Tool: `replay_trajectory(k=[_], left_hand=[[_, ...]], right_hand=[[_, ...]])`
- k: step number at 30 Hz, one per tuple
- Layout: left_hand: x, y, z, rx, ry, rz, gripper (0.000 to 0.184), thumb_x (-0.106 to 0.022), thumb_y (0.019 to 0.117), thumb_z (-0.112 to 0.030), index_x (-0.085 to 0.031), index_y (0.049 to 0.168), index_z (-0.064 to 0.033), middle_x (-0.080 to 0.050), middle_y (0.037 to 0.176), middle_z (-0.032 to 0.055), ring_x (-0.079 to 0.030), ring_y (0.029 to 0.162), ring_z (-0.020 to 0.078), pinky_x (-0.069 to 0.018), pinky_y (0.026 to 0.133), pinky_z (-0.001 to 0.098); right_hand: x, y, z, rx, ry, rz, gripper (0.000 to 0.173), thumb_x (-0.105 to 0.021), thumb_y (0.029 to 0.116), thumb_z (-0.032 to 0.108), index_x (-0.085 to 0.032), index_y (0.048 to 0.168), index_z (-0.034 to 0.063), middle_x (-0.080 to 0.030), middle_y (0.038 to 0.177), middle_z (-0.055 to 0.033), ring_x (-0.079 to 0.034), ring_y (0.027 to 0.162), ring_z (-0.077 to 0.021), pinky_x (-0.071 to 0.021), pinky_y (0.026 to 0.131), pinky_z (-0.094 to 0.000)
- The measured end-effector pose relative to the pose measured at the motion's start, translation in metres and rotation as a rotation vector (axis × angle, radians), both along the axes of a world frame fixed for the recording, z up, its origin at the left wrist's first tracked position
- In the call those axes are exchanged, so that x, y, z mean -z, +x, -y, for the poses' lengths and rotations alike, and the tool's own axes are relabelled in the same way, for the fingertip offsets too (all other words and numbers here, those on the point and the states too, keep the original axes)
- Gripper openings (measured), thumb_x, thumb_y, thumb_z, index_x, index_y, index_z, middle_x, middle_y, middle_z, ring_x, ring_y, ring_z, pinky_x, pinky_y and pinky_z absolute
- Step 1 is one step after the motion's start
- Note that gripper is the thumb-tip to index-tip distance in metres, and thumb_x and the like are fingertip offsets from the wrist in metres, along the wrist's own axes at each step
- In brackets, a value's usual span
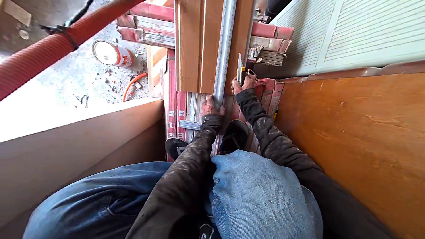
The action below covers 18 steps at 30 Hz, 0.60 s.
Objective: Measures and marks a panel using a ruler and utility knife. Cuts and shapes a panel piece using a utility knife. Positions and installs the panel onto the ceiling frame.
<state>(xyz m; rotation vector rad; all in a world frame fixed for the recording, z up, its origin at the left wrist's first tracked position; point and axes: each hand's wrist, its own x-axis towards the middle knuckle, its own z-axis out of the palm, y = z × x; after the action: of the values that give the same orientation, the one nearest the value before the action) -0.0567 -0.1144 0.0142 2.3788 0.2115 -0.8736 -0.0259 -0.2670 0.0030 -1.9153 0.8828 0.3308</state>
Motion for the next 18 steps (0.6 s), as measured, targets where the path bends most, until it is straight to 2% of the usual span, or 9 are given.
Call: replay_trajectory(k=[3,5,7,8,10,12,14,16,18], left_hand=[[-0.004,0.005,-0.018,-0.140,-0.035,0.116,0.067,-0.078,0.0853,-0.021,-0.053,0.145,-0.0016,-0.055,0.138,0.0319,-0.060,0.121,0.0426,-0.0497,0.103,0.0512],[-0.005,0.011,-0.038,-0.196,-0.003,0.181,0.066,-0.079,0.0844,-0.021,-0.056,0.143,-0.0023,-0.055,0.136,0.0323,-0.061,0.118,0.0418,-0.0505,0.101,0.0504],[-0.001,0.021,-0.060,-0.246,0.031,0.210,0.066,-0.078,0.0824,-0.019,-0.057,0.143,-0.0026,-0.054,0.138,0.0335,-0.059,0.122,0.0440,-0.0490,0.102,0.0524],[0.000,0.026,-0.070,-0.265,0.044,0.210,0.067,-0.078,0.0835,-0.021,-0.055,0.144,-0.0034,-0.052,0.141,0.0338,-0.057,0.126,0.0448,-0.0471,0.105,0.0530],[0.003,0.038,-0.087,-0.285,0.069,0.239,0.065,-0.076,0.0883,-0.028,-0.056,0.145,-0.0048,-0.053,0.141,0.0326,-0.056,0.127,0.0431,-0.0452,0.108,0.0511],[0.006,0.046,-0.097,-0.276,0.091,0.255,0.060,-0.068,0.0961,-0.041,-0.058,0.145,-0.0084,-0.055,0.140,0.0296,-0.057,0.126,0.0404,-0.0448,0.108,0.0486],[0.010,0.053,-0.103,-0.299,0.089,0.228,0.055,-0.061,0.1005,-0.044,-0.058,0.146,-0.0122,-0.056,0.139,0.0267,-0.057,0.126,0.0385,-0.0440,0.109,0.0482],[0.009,0.058,-0.102,-0.311,0.073,0.179,0.057,-0.063,0.1001,-0.042,-0.056,0.148,-0.0111,-0.056,0.140,0.0272,-0.055,0.129,0.0390,-0.0411,0.111,0.0493],[0.001,0.056,-0.094,-0.314,0.081,0.138,0.063,-0.066,0.0986,-0.044,-0.052,0.150,-0.0105,-0.055,0.143,0.0268,-0.053,0.132,0.0392,-0.0398,0.113,0.0489]], right_hand=[[0.002,0.001,-0.002,-0.048,-0.124,-0.015,0.039,-0.063,0.0985,0.020,-0.061,0.129,-0.0047,-0.068,0.119,-0.0255,-0.069,0.107,-0.0349,-0.0548,0.097,-0.0504],[-0.010,0.004,-0.006,-0.093,-0.227,-0.077,0.046,-0.064,0.0994,0.028,-0.061,0.134,-0.0035,-0.062,0.132,-0.0270,-0.060,0.125,-0.0378,-0.0456,0.109,-0.0509],[-0.022,0.008,-0.008,-0.145,-0.275,-0.115,0.052,-0.068,0.0983,0.036,-0.061,0.133,-0.0015,-0.061,0.133,-0.0259,-0.056,0.129,-0.0384,-0.0418,0.111,-0.0515],[-0.026,0.010,-0.008,-0.179,-0.285,-0.122,0.055,-0.070,0.0965,0.039,-0.061,0.132,-0.0019,-0.064,0.129,-0.0251,-0.059,0.125,-0.0383,-0.0435,0.109,-0.0526],[-0.027,0.013,-0.009,-0.242,-0.312,-0.146,0.065,-0.076,0.0916,0.042,-0.058,0.135,-0.0037,-0.064,0.130,-0.0256,-0.058,0.127,-0.0403,-0.0418,0.111,-0.0545],[-0.028,0.016,-0.009,-0.297,-0.372,-0.211,0.077,-0.078,0.0876,0.047,-0.055,0.141,-0.0027,-0.056,0.141,-0.0288,-0.047,0.139,-0.0445,-0.0356,0.116,-0.0559],[-0.029,0.017,-0.006,-0.274,-0.398,-0.270,0.087,-0.081,0.0819,0.055,-0.054,0.143,0.0000,-0.045,0.150,-0.0302,-0.043,0.140,-0.0445,-0.0401,0.114,-0.0542],[-0.033,0.018,0.000,-0.221,-0.404,-0.324,0.095,-0.084,0.0757,0.061,-0.054,0.144,0.0015,-0.038,0.155,-0.0281,-0.046,0.139,-0.0404,-0.0439,0.111,-0.0501],[-0.036,0.018,0.005,-0.221,-0.397,-0.368,0.096,-0.084,0.0757,0.062,-0.054,0.144,0.0020,-0.039,0.155,-0.0271,-0.047,0.139,-0.0395,-0.0435,0.110,-0.0506]])
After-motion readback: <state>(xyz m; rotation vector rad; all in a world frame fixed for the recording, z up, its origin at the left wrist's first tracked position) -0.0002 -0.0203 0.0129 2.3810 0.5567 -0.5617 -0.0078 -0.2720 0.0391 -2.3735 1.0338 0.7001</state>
